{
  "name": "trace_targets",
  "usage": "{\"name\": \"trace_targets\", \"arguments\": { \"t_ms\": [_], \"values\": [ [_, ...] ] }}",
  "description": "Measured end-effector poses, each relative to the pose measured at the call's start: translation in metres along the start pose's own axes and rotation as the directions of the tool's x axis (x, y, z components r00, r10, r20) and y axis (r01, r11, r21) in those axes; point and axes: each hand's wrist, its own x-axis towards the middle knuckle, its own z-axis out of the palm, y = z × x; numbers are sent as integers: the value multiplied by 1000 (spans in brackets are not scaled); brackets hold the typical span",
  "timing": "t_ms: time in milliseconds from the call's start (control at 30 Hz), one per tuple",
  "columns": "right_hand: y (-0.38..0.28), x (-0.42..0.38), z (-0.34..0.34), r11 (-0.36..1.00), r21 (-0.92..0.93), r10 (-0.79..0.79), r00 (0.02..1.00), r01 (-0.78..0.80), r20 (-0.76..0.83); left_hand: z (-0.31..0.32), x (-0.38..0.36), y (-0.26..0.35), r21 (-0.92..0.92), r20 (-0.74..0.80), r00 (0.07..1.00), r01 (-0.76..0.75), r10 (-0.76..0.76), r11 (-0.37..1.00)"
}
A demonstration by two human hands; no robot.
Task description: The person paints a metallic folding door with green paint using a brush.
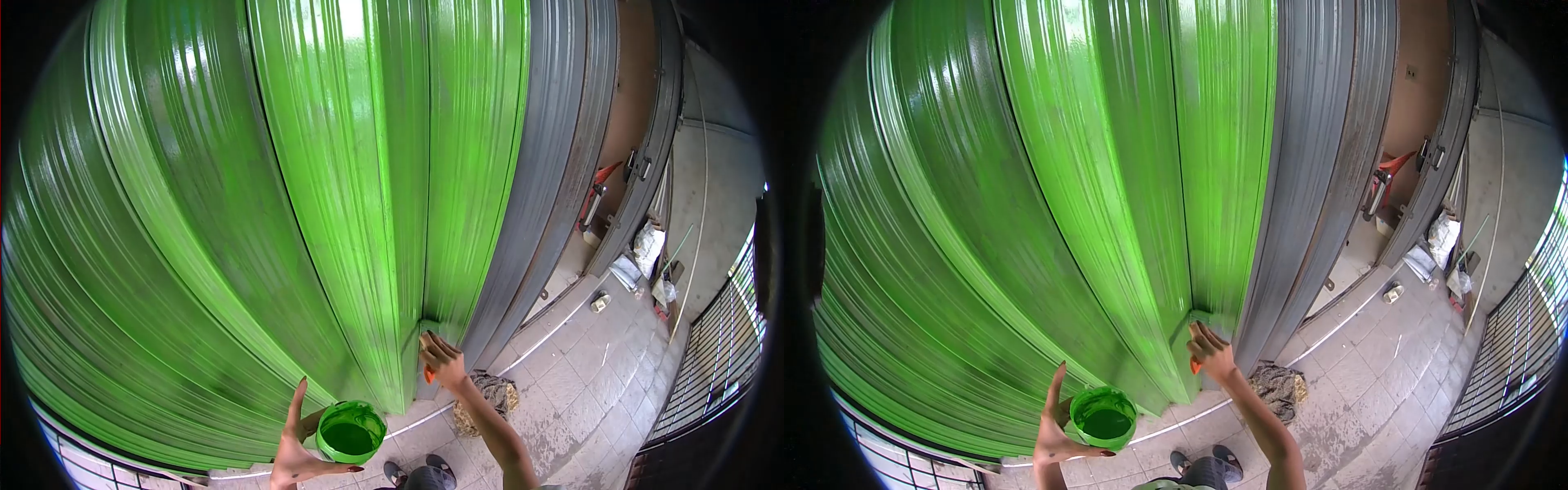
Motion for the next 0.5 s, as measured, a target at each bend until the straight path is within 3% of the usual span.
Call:
{"name": "trace_targets", "arguments": {
  "t_ms": [133, 167, 267, 400, 467, 500],
  "values": [
    [-10, 62, -61, 991, -111, -108, 952, 79, -287, 4, 4, -6, -28, -4, 998, -55, 55, 998],
    [-10, 71, -66, 997, -66, -52, 964, 36, -261, 5, 2, -8, -35, -2, 999, -42, 42, 999],
    [18, 18, 5, 985, -162, -91, 983, 65, -162, 9, 3, -4, 11, 17, 997, -73, 73, 997],
    [0, -43, 38, 1000, -5, 2, 999, -2, 51, 10, 2, 2, 10, 28, 997, -78, 78, 997],
    [-3, -85, 55, 999, 46, 5, 960, -19, 280, 13, 1, 2, 1, 39, 995, -95, 95, 995],
    [-9, -106, 55, 956, 141, 176, 885, -259, 430, 15, -1, 1, -3, 41, 993, -109, 109, 994]
  ]
}}
